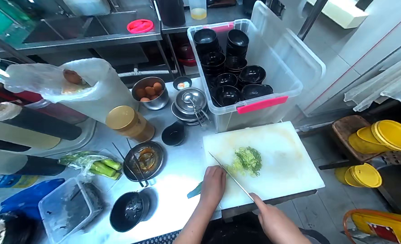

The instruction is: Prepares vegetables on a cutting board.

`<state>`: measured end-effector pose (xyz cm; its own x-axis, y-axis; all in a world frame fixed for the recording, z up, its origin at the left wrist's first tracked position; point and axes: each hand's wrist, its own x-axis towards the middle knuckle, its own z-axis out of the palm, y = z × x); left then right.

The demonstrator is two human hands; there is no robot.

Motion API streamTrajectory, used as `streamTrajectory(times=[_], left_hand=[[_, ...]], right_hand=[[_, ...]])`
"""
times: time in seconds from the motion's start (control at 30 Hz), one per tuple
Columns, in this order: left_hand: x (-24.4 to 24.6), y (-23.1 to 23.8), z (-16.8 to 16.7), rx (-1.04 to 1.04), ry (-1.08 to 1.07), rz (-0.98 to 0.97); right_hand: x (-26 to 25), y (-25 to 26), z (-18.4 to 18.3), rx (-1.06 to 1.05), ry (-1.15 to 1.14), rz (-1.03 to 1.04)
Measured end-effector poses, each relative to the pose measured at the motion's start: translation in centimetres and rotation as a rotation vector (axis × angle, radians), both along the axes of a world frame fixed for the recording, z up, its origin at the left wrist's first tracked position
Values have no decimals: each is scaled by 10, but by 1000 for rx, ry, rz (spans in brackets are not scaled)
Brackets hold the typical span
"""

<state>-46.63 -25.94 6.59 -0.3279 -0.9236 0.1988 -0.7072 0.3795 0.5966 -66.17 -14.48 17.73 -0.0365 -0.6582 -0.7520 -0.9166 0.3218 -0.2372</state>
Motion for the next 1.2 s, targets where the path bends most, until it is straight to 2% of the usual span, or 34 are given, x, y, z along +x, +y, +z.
streamTrajectory(times=[0.13, 0.27, 0.33, 0.43, 0.6, 0.67, 0.83, 1.1, 1.2], left_hand=[[0, 0, -2, -30, 12, 16], [0, 2, -3, -18, -1, 28], [0, 2, -2, -13, -3, 27], [1, 0, -2, -28, 8, 28], [1, 2, -4, -26, 20, 15], [1, 1, -4, -23, 16, 14], [1, 2, -3, -17, 20, 9], [1, 1, -5, -23, 22, 13], [1, 0, -5, -36, 30, 12]], right_hand=[[-6, 14, 24, -11, -37, 7], [-1, 6, -1, -10, -25, -6], [1, -4, 8, 12, 0, 8], [-6, 10, 25, -11, -36, 15], [-3, 1, -4, -5, -36, 2], [-2, -4, 6, 7, -18, 12], [-15, 23, 26, -5, -35, 26], [-14, 29, 32, 22, -20, 18], [-10, 23, 16, 4, -33, 9]])
